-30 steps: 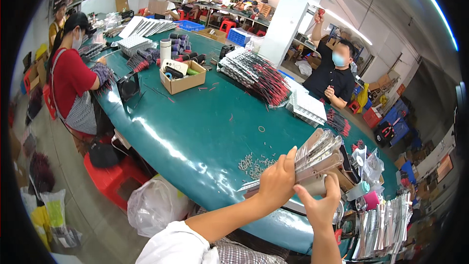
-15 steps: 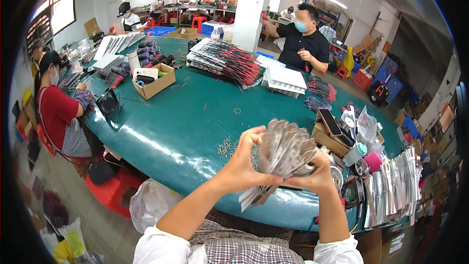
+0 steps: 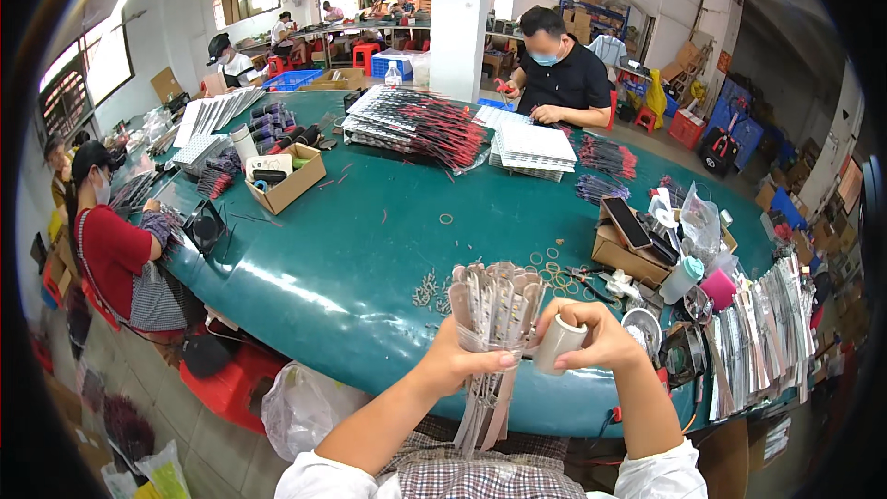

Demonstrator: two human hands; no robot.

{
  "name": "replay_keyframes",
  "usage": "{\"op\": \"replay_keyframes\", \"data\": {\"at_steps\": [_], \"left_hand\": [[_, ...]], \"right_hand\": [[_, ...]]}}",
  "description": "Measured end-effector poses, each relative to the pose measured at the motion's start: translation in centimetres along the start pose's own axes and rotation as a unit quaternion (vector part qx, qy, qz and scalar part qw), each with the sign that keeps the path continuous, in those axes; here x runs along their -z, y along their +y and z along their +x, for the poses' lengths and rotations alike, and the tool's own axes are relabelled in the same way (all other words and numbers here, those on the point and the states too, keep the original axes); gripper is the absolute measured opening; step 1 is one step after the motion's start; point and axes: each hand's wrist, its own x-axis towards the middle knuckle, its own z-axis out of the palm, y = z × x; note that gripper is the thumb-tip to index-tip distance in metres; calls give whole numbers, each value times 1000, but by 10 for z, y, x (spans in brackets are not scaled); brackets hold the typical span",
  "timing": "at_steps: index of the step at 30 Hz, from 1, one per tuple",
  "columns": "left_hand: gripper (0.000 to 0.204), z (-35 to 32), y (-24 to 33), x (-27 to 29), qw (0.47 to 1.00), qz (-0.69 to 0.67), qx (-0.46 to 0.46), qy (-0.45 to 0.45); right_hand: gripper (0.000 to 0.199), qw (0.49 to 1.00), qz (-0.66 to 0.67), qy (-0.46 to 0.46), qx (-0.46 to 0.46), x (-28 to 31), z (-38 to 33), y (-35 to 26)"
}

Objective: The person solders LED light strips using a soldering gun, gathers the strips into a bundle, and wraps tape around the bundle.

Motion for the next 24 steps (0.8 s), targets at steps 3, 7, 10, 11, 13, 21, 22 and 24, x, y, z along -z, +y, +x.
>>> {"op": "replay_keyframes", "data": {"at_steps": [3,7,10,11,13,21,22,24], "left_hand": [[77,3,-1,2,999,38,-12,20],[72,4,-9,-2,989,119,-44,82],[72,3,-17,-7,983,148,-32,104],[72,4,-19,-6,981,157,-56,101],[73,3,-22,-4,982,152,-41,103],[72,1,-43,-5,976,173,-8,135],[71,1,-44,-6,976,171,-20,136],[70,2,-44,-5,973,177,-15,146]], "right_hand": [[26,979,162,72,-98,-9,-6,5],[35,960,179,164,-140,-26,-10,14],[41,922,170,272,-216,-32,-5,23],[44,928,190,275,-164,-33,-7,24],[46,928,201,259,-176,-32,-8,26],[13,933,-68,252,-248,-43,-8,32],[11,924,-138,271,-232,-45,-9,33],[10,924,-133,289,-212,-48,-10,35]]}}
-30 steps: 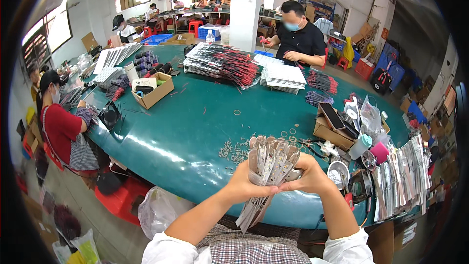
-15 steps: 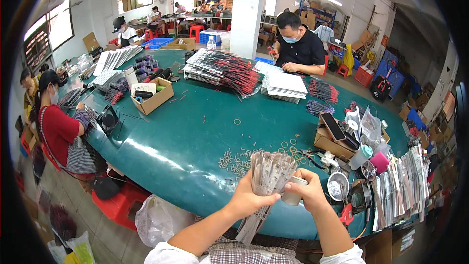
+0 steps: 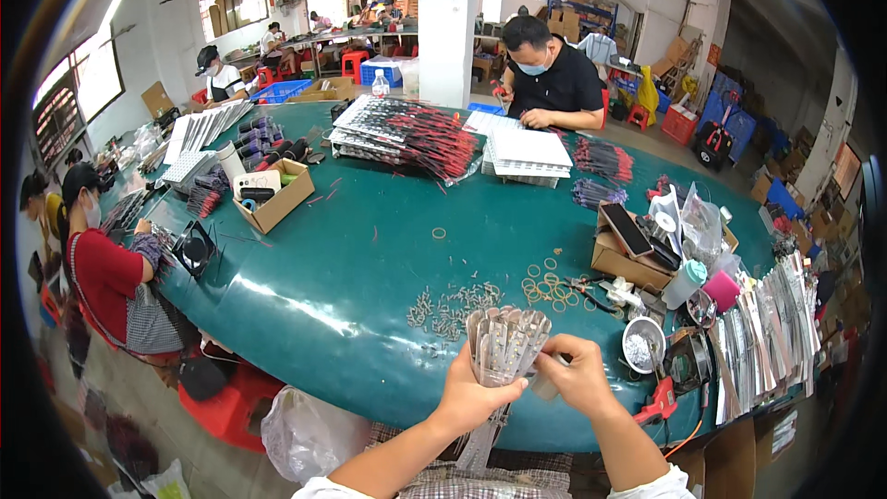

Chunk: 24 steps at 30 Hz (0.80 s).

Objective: The person solders LED light strips using a soldering gun, gathers the strips into a bundle, and wraps tape around the bundle.

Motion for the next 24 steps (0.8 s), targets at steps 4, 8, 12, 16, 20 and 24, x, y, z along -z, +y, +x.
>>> {"op": "replay_keyframes", "data": {"at_steps": [4,8,12,16,20,24], "left_hand": [[67,0,2,-1,1000,21,-10,11],[59,-8,3,-8,999,-36,-23,19],[64,-20,14,1,993,-114,-26,-18],[83,-12,34,27,971,-143,-159,-110],[90,-12,43,38,977,-189,-87,54],[89,-11,39,47,979,-192,-67,31]], "right_hand": [[10,993,119,8,15,-2,-1,6],[18,951,295,14,-95,-5,0,25],[17,888,413,73,-187,-12,7,61],[16,930,257,201,-169,-5,12,93],[20,968,21,248,27,4,34,112],[14,934,-178,301,68,28,91,138]]}}
